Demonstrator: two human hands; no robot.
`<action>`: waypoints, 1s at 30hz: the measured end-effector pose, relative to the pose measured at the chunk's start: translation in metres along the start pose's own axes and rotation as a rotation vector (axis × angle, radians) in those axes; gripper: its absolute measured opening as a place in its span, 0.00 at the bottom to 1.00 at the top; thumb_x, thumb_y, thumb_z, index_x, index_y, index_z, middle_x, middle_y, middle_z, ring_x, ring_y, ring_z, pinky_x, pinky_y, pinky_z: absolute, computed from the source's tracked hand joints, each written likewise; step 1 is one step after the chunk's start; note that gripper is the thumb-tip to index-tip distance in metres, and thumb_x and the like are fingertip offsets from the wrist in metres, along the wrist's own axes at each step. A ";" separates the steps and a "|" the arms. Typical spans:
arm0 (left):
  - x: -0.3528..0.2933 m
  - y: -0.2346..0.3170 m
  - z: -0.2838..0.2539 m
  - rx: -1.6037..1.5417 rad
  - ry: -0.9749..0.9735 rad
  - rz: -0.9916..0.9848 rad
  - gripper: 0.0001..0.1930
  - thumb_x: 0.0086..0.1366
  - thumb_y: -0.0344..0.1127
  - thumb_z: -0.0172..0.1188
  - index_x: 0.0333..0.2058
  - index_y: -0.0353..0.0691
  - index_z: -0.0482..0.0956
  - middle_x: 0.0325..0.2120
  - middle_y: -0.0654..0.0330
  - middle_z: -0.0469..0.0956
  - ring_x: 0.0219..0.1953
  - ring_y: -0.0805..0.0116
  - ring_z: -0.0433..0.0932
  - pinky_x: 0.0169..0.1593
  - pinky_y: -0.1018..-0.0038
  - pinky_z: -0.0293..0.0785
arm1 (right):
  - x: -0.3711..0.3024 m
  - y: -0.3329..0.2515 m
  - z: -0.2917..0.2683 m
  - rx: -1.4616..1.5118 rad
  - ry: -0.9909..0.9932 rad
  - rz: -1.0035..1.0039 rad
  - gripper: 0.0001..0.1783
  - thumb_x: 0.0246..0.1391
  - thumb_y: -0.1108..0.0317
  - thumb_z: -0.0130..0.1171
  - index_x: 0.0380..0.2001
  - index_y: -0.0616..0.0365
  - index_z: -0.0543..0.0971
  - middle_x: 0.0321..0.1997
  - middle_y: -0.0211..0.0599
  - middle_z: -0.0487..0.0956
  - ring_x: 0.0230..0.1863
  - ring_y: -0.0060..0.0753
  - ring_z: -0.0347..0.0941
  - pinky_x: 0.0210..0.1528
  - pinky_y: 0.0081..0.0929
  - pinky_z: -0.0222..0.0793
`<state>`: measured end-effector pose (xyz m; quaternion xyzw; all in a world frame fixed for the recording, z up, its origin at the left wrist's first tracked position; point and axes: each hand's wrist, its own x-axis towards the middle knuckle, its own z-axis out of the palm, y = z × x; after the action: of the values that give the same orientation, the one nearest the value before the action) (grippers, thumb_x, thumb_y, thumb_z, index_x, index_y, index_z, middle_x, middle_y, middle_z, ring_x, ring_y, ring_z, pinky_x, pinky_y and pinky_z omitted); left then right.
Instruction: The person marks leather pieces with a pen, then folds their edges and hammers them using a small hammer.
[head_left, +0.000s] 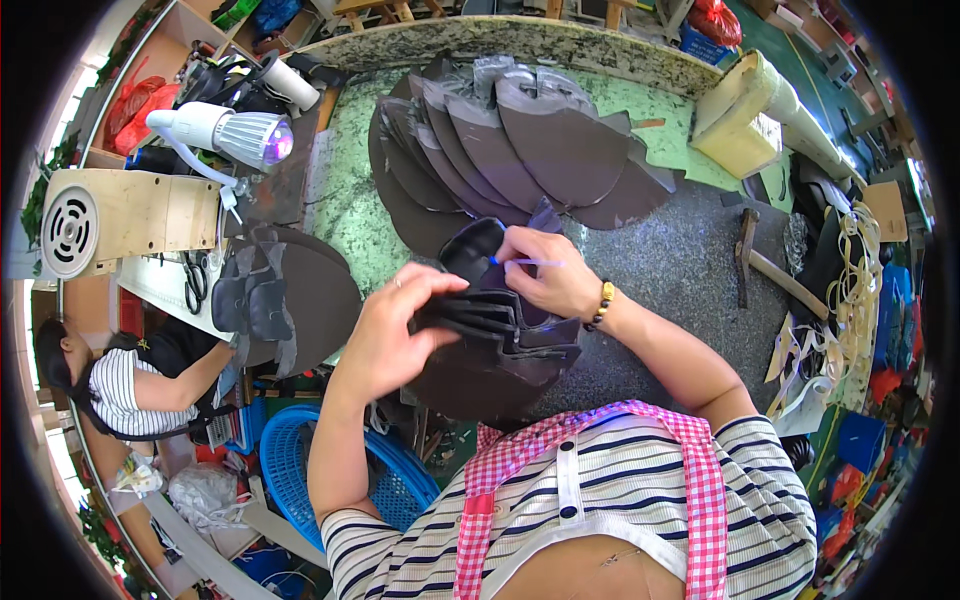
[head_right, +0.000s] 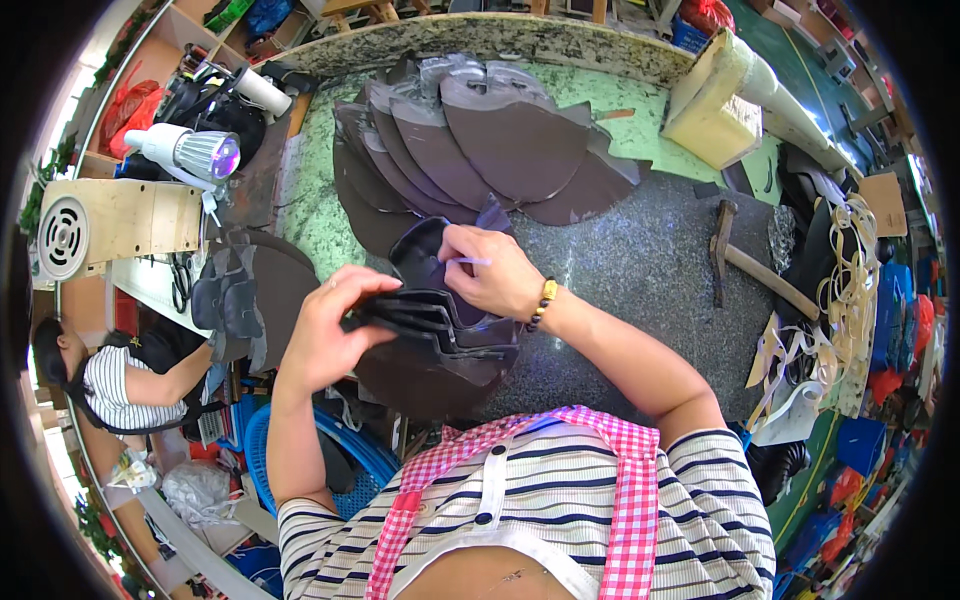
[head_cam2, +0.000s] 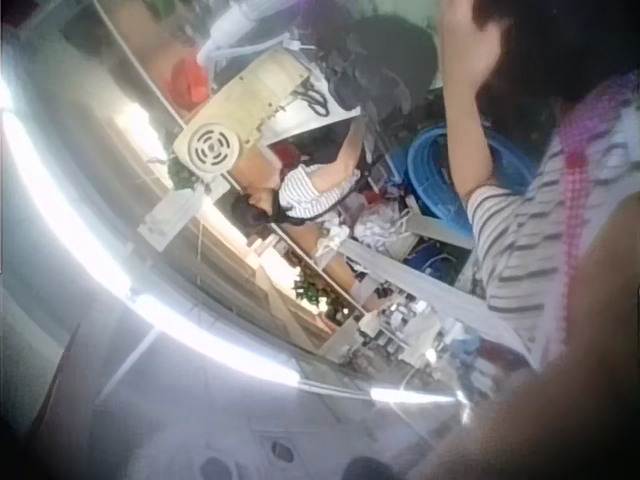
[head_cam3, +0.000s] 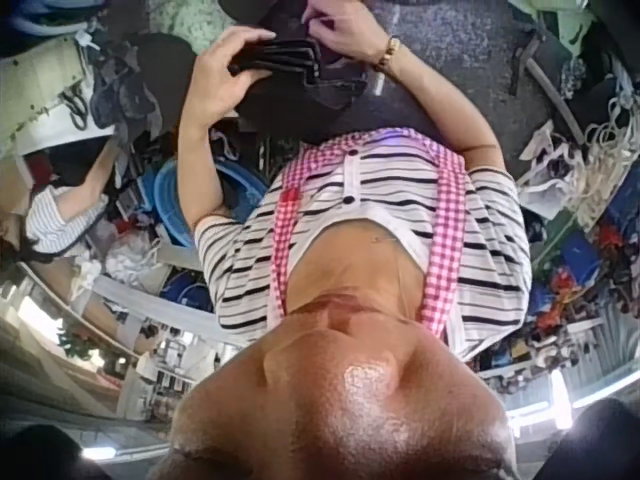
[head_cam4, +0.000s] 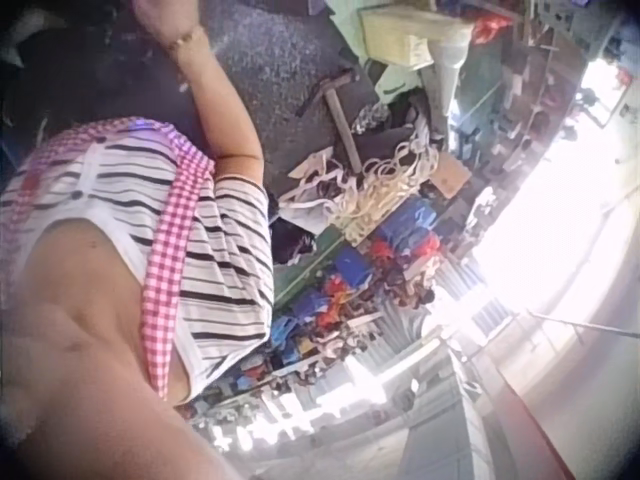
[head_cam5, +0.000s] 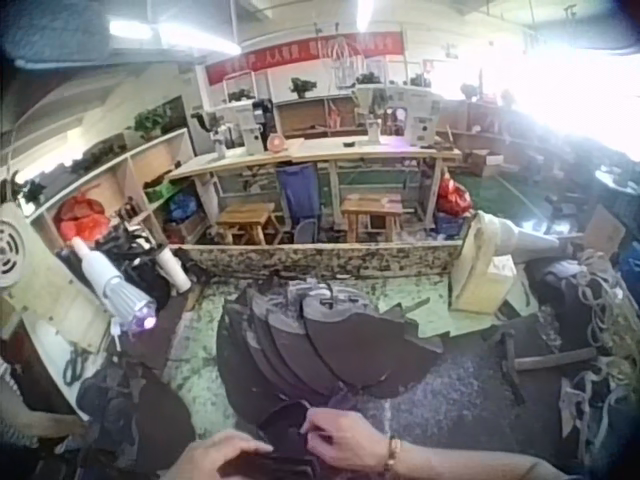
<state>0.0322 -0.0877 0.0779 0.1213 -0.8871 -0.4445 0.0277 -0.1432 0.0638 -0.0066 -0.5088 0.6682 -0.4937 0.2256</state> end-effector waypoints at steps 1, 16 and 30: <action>0.007 -0.016 0.003 0.001 -0.007 -0.062 0.26 0.41 0.19 0.71 0.42 0.38 0.76 0.45 0.57 0.75 0.49 0.61 0.76 0.49 0.70 0.73 | -0.001 -0.002 -0.005 0.103 -0.080 0.177 0.02 0.51 0.76 0.56 0.30 0.63 0.76 0.28 0.35 0.77 0.32 0.21 0.73 0.34 0.24 0.68; -0.044 0.014 -0.019 -0.461 -0.169 0.051 0.24 0.41 0.20 0.71 0.41 0.35 0.77 0.40 0.57 0.77 0.43 0.60 0.78 0.48 0.70 0.74 | -0.027 -0.017 -0.006 0.181 -0.043 0.027 0.05 0.50 0.75 0.57 0.33 0.61 0.77 0.28 0.38 0.77 0.30 0.32 0.76 0.34 0.29 0.72; -0.020 -0.057 0.009 -0.139 0.012 0.030 0.20 0.48 0.25 0.70 0.40 0.39 0.75 0.40 0.64 0.76 0.30 0.75 0.71 0.36 0.79 0.68 | -0.045 0.017 -0.067 0.187 0.630 0.146 0.09 0.62 0.71 0.54 0.44 0.60 0.76 0.37 0.33 0.79 0.38 0.23 0.76 0.42 0.22 0.72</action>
<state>0.0609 -0.1090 0.0283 0.1087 -0.8556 -0.5039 0.0480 -0.1870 0.1333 -0.0031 -0.2590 0.6917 -0.6684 0.0882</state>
